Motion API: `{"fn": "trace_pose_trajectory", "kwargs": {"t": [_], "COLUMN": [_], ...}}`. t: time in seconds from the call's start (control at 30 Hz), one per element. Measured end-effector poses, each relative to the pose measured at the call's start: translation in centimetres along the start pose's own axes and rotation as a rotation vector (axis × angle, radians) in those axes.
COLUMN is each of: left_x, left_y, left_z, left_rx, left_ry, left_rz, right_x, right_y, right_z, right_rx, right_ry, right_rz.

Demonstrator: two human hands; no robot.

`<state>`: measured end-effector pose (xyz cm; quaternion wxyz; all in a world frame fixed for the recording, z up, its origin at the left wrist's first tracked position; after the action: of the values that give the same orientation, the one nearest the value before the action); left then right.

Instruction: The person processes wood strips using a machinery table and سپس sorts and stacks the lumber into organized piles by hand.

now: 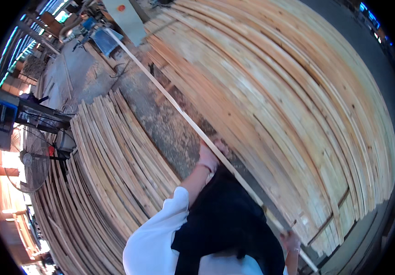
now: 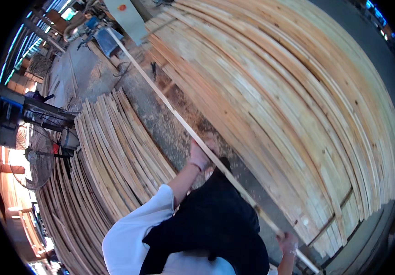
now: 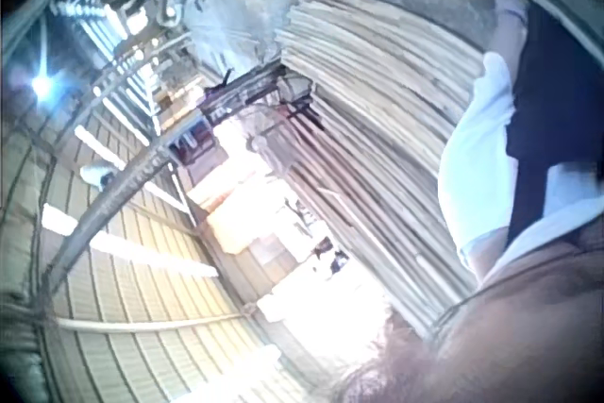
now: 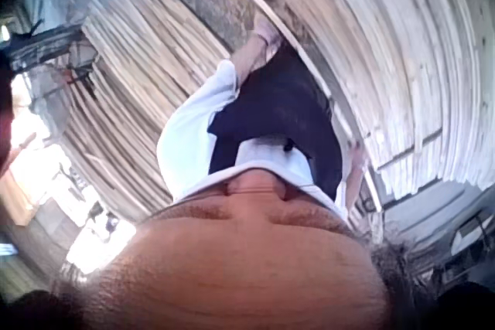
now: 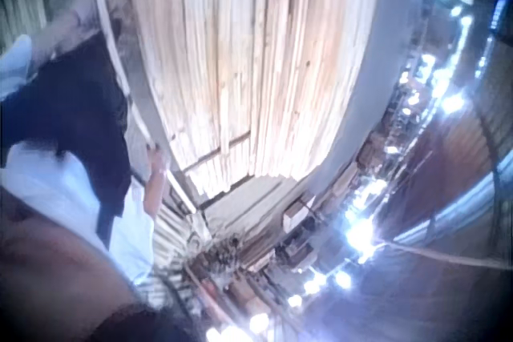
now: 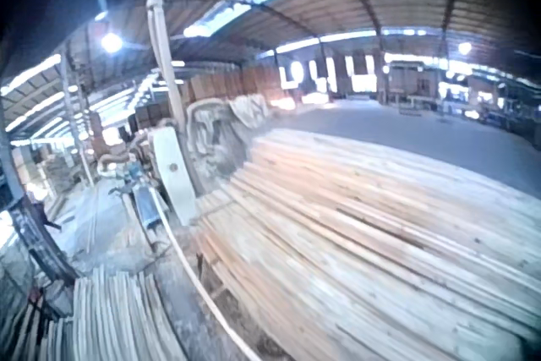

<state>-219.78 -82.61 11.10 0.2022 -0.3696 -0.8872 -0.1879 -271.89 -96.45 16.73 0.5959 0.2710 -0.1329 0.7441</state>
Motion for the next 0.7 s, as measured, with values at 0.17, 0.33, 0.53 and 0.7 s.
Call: {"fn": "trace_pose_trajectory", "kwargs": {"t": [0.17,0.33,0.53,0.7], "left_x": [1.0,7.4,6.7,3.6], "left_y": [-3.9,-13.0,-9.6,3.1], "left_z": [0.1,5.4,5.5,0.6], "left_rx": [-0.202,-0.383,-0.712,-0.846], "left_ry": [0.079,-0.253,-0.24,-0.182], "left_rz": [-0.012,0.406,0.383,0.191], "right_x": [-3.0,-2.0,-0.1,-0.5], "right_y": [-4.6,-15.8,-10.6,8.9], "right_z": [1.3,5.7,8.1,6.0], "right_rx": [0.115,-0.003,-0.443,0.021], "right_ry": [0.151,0.221,0.31,-0.184], "right_rz": [0.025,0.206,0.359,-0.195]}}
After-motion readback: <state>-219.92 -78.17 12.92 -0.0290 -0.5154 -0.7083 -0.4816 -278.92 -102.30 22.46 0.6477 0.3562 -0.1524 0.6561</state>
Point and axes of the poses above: each hand's wrist, its own x-axis away from the middle knuckle, its own z-axis out of the back of the hand, y = z × x, the point moved 3 cm from there along -x, towards the middle knuckle, and after that the axes turned 13 degrees about -z, right-handed, at the moved point
